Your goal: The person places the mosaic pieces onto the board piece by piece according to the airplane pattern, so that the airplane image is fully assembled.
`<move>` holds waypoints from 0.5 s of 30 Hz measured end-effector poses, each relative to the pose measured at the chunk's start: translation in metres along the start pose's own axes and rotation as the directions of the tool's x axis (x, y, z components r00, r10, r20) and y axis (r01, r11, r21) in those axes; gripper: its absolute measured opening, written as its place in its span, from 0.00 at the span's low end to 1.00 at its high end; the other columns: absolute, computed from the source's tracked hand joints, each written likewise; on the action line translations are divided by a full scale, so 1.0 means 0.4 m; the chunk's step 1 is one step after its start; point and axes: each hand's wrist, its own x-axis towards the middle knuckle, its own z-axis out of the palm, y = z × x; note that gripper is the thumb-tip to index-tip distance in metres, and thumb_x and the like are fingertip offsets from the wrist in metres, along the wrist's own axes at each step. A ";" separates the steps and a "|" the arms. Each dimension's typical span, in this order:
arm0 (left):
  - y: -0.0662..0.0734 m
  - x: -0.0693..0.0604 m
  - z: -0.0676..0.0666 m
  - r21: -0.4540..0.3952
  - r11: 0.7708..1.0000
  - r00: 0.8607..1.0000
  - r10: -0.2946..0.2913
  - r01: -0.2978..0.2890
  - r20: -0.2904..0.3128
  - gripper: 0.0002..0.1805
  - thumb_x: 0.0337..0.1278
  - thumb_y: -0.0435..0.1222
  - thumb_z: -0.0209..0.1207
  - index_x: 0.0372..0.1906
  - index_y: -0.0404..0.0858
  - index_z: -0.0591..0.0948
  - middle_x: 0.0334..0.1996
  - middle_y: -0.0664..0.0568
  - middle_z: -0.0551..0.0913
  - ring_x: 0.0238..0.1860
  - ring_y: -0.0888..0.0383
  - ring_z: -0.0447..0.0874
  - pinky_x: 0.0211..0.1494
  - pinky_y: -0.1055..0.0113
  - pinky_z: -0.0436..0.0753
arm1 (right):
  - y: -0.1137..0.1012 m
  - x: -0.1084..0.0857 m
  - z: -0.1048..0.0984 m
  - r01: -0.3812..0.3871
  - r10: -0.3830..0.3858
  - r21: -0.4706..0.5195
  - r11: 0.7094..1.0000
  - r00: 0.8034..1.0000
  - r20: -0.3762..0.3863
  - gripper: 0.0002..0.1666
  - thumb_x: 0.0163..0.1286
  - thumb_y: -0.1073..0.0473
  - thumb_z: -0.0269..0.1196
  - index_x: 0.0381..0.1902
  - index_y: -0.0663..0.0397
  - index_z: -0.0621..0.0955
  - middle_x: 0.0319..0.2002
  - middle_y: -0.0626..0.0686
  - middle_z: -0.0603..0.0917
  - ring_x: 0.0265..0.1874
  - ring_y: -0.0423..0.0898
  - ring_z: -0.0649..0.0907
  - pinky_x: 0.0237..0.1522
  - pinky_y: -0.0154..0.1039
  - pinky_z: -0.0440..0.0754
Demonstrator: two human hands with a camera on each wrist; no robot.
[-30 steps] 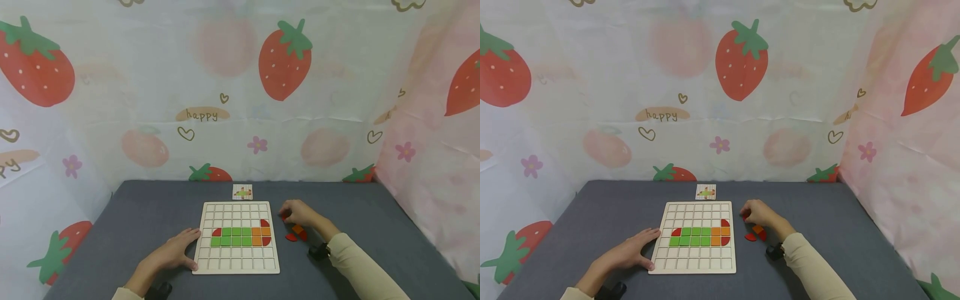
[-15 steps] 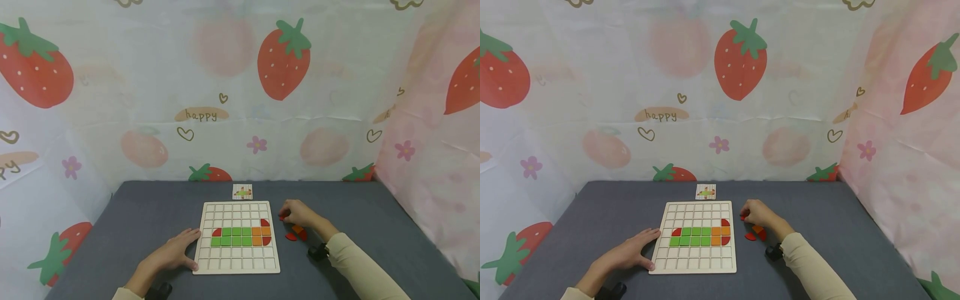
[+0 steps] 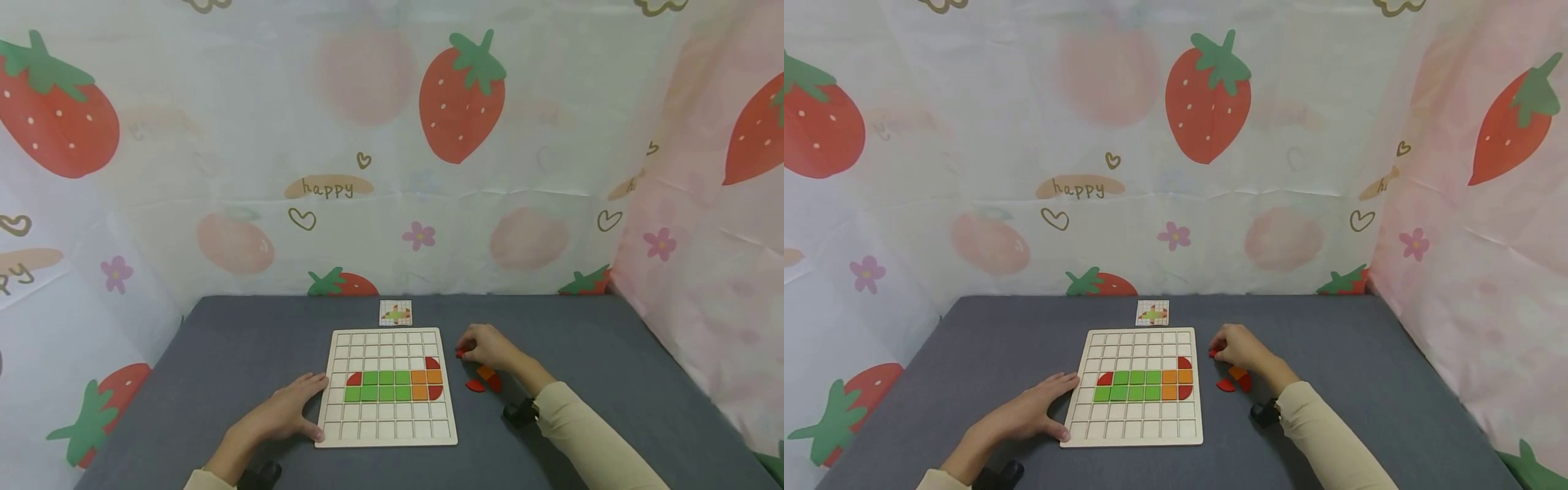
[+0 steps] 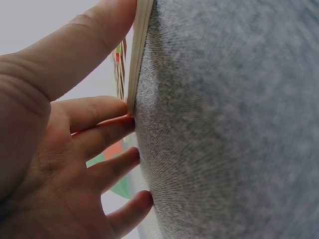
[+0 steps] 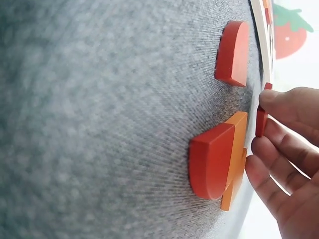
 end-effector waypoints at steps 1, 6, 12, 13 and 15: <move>0.000 0.000 0.000 0.001 1.000 1.000 -0.001 0.001 0.001 0.54 0.30 0.43 0.77 0.69 0.31 0.67 0.71 0.39 0.66 0.75 0.36 0.55 0.67 0.31 0.58 | 0.000 0.000 0.000 0.001 -0.001 0.000 1.000 1.000 -0.002 0.08 0.62 0.67 0.66 0.40 0.58 0.87 0.38 0.50 0.81 0.35 0.43 0.80 0.36 0.35 0.80; -0.001 0.003 0.000 0.001 1.000 1.000 -0.010 0.010 0.011 0.54 0.31 0.44 0.77 0.70 0.31 0.67 0.72 0.39 0.65 0.75 0.37 0.54 0.68 0.32 0.58 | -0.005 -0.001 -0.002 0.005 -0.006 -0.007 1.000 1.000 -0.015 0.08 0.62 0.66 0.66 0.40 0.58 0.87 0.38 0.51 0.81 0.36 0.43 0.80 0.36 0.36 0.80; -0.003 0.006 -0.001 0.005 1.000 1.000 -0.009 0.009 0.017 0.54 0.31 0.44 0.77 0.70 0.31 0.66 0.72 0.39 0.65 0.75 0.36 0.54 0.68 0.33 0.58 | -0.010 0.003 -0.003 -0.001 0.001 -0.006 1.000 1.000 -0.024 0.08 0.62 0.65 0.67 0.40 0.57 0.87 0.39 0.51 0.82 0.37 0.44 0.80 0.38 0.38 0.80; -0.003 0.006 -0.001 0.008 1.000 1.000 -0.009 0.008 0.018 0.54 0.31 0.44 0.77 0.70 0.31 0.66 0.72 0.39 0.65 0.75 0.36 0.54 0.68 0.33 0.59 | -0.011 0.004 -0.003 0.000 0.000 -0.006 1.000 1.000 -0.025 0.08 0.62 0.65 0.67 0.40 0.57 0.87 0.39 0.51 0.82 0.37 0.44 0.80 0.38 0.38 0.80; -0.004 0.005 0.001 0.013 1.000 1.000 -0.008 0.008 0.018 0.54 0.31 0.44 0.77 0.70 0.31 0.66 0.72 0.39 0.65 0.75 0.36 0.54 0.68 0.33 0.59 | -0.011 0.004 -0.001 -0.004 0.004 -0.003 1.000 1.000 -0.027 0.08 0.62 0.65 0.67 0.40 0.57 0.87 0.39 0.50 0.82 0.37 0.44 0.80 0.38 0.38 0.80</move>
